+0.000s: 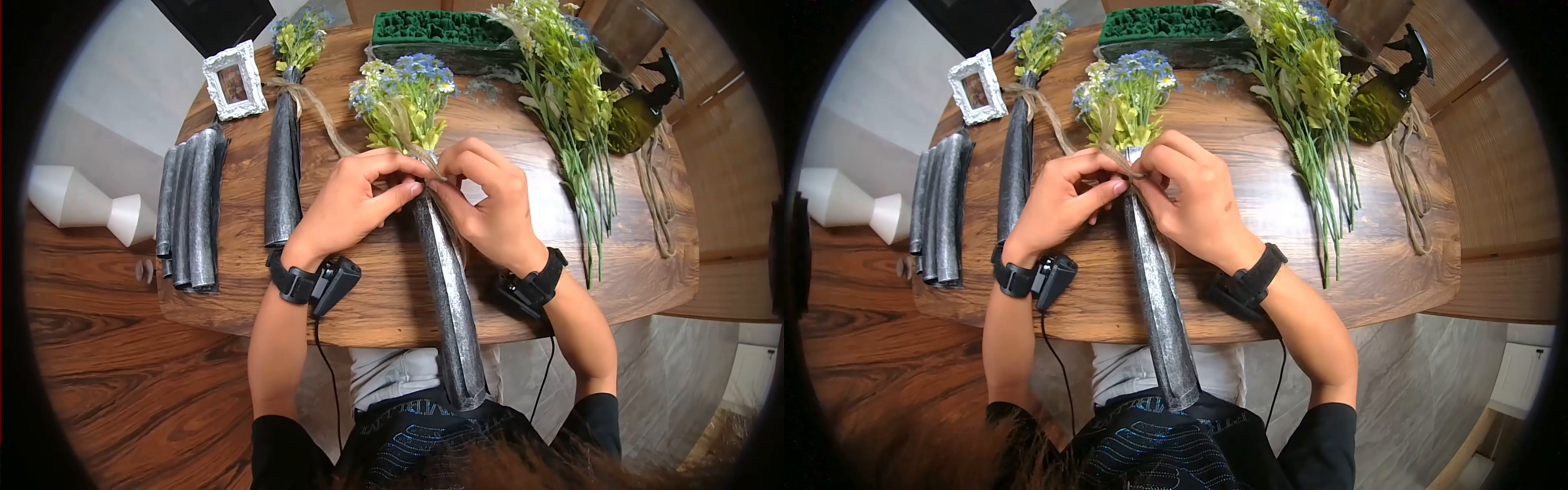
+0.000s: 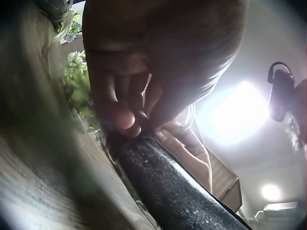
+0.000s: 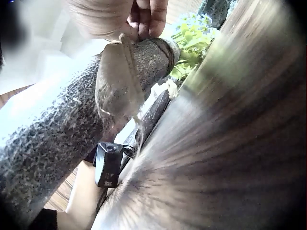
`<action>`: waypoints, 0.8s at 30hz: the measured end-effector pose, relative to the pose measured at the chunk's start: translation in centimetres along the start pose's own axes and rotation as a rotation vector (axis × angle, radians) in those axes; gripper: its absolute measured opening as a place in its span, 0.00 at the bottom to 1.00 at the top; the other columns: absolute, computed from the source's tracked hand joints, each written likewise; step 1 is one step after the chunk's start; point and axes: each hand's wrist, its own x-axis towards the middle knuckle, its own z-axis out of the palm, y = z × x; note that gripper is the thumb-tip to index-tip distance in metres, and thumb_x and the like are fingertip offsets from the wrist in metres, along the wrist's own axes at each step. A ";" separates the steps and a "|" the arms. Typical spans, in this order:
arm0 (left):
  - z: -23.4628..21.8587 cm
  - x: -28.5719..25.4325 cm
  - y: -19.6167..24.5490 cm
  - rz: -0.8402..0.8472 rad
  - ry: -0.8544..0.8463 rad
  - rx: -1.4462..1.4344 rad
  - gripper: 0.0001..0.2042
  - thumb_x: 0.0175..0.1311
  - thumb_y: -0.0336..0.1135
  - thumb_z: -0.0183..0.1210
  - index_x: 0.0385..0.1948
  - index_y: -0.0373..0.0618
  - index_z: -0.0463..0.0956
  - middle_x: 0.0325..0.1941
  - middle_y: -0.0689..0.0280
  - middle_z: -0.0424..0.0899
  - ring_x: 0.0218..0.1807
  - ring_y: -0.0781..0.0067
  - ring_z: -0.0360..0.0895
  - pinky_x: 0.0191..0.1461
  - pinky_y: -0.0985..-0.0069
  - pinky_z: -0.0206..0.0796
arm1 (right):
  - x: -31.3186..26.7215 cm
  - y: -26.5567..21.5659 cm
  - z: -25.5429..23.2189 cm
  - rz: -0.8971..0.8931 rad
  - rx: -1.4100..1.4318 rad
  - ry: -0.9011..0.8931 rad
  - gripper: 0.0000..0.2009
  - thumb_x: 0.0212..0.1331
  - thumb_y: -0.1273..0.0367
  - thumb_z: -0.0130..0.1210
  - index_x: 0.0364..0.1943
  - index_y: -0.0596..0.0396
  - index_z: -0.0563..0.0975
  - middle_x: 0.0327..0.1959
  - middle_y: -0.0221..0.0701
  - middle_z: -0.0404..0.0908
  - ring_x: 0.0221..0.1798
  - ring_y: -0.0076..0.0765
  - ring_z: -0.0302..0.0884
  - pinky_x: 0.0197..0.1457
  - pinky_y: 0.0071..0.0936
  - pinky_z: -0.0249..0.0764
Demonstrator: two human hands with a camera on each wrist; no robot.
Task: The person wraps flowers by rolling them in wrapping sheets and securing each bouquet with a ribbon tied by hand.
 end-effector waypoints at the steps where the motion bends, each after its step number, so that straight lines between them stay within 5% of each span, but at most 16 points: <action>1: 0.0 0.0 -0.1 -0.002 0.002 -0.001 0.08 0.60 0.28 0.58 0.39 0.37 0.78 0.32 0.68 0.78 0.28 0.83 0.73 0.31 0.83 0.66 | -0.1 0.1 0.0 0.000 0.002 -0.002 0.07 0.44 0.83 0.60 0.26 0.61 0.73 0.26 0.34 0.72 0.27 0.36 0.74 0.29 0.26 0.70; 6: 0.2 0.6 -1.1 0.266 0.068 0.093 0.04 0.59 0.25 0.58 0.34 0.38 0.77 0.29 0.73 0.74 0.29 0.87 0.68 0.28 0.86 0.60 | 0.0 0.1 0.0 -0.001 0.025 -0.010 0.07 0.44 0.83 0.60 0.25 0.62 0.73 0.25 0.34 0.72 0.25 0.34 0.73 0.29 0.26 0.69; 10: 0.1 0.1 0.1 0.215 0.106 0.220 0.06 0.54 0.25 0.60 0.32 0.37 0.76 0.29 0.68 0.76 0.29 0.80 0.72 0.29 0.82 0.64 | -0.1 0.0 0.2 0.009 0.047 -0.003 0.07 0.44 0.83 0.59 0.25 0.62 0.73 0.26 0.33 0.73 0.25 0.33 0.73 0.29 0.26 0.69; 14: 0.0 -0.1 0.5 0.365 0.192 0.328 0.06 0.51 0.22 0.59 0.31 0.37 0.77 0.27 0.68 0.72 0.28 0.78 0.72 0.29 0.81 0.65 | -0.2 -0.5 0.3 -0.023 0.041 -0.023 0.07 0.43 0.83 0.60 0.27 0.62 0.74 0.26 0.33 0.74 0.26 0.31 0.75 0.29 0.24 0.70; 24: -0.6 0.1 0.0 0.332 0.119 0.210 0.05 0.59 0.28 0.58 0.34 0.36 0.75 0.31 0.66 0.71 0.30 0.76 0.70 0.31 0.80 0.62 | 0.0 -0.6 0.3 0.001 0.099 0.074 0.05 0.44 0.82 0.61 0.26 0.62 0.77 0.28 0.34 0.78 0.27 0.30 0.77 0.31 0.22 0.73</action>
